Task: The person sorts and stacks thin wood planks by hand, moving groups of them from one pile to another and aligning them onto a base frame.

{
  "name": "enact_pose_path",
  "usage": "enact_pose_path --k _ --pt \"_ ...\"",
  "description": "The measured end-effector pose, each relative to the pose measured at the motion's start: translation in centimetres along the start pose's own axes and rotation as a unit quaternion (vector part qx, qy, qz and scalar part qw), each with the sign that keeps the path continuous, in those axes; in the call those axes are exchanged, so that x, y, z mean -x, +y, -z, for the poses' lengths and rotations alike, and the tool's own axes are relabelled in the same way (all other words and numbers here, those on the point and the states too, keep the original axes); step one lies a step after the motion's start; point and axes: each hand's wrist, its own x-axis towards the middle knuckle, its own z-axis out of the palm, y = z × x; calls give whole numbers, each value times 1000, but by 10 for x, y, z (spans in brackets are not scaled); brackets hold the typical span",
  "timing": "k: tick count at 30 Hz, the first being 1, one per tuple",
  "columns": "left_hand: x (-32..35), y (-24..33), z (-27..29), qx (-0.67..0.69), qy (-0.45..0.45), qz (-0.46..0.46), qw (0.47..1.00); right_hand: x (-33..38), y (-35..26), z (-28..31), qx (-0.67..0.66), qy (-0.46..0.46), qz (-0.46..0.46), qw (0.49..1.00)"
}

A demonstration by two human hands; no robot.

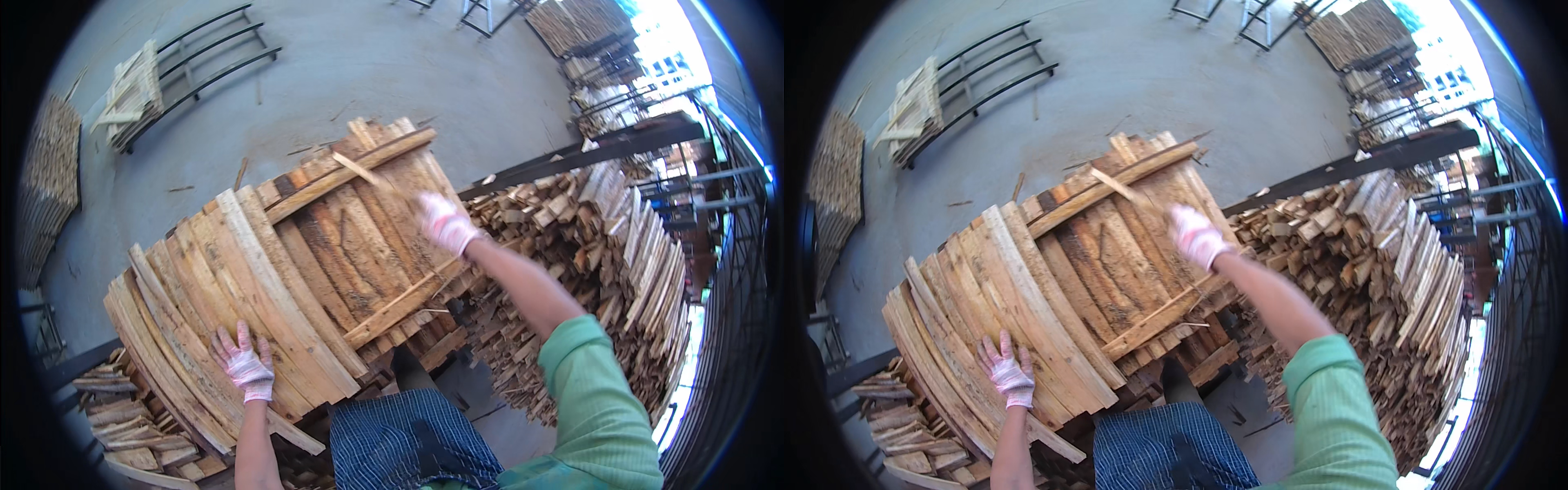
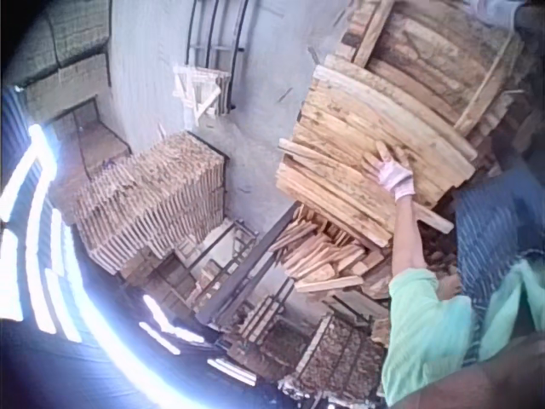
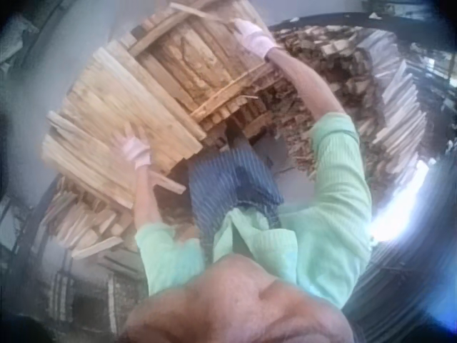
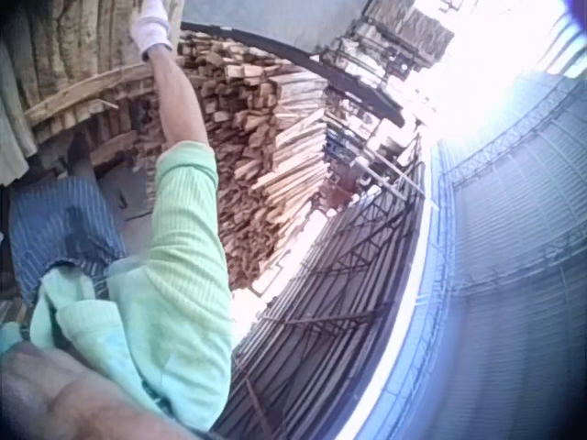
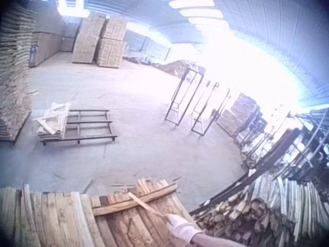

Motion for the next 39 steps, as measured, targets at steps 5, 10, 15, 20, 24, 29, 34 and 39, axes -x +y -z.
enact_pose_path --k 5,10,15,20,24,29,34,39 --pt "0 2 -7 -32 25 -9 999 -26 15 152 322 188 -166 913" --pt "-15 98 16 83 86 -178 977 64 -22 -4 138 -140 162 967" --pt "13 282 -9 163 -206 -201 944 137 22 -102 55 -129 370 918" --pt "31 297 -44 78 -132 -217 964 101 150 -42 93 -170 421 886" --pt "37 293 -47 -11 -260 -156 953 79 222 69 513 -186 57 836" --pt "18 319 -4 -58 -248 -199 946 122 149 128 159 3 98 982" --pt "-25 413 95 -64 -400 -141 903 279 126 127 78 129 84 985" --pt "-16 566 97 263 -358 -358 822 441 197 286 194 349 -155 904"
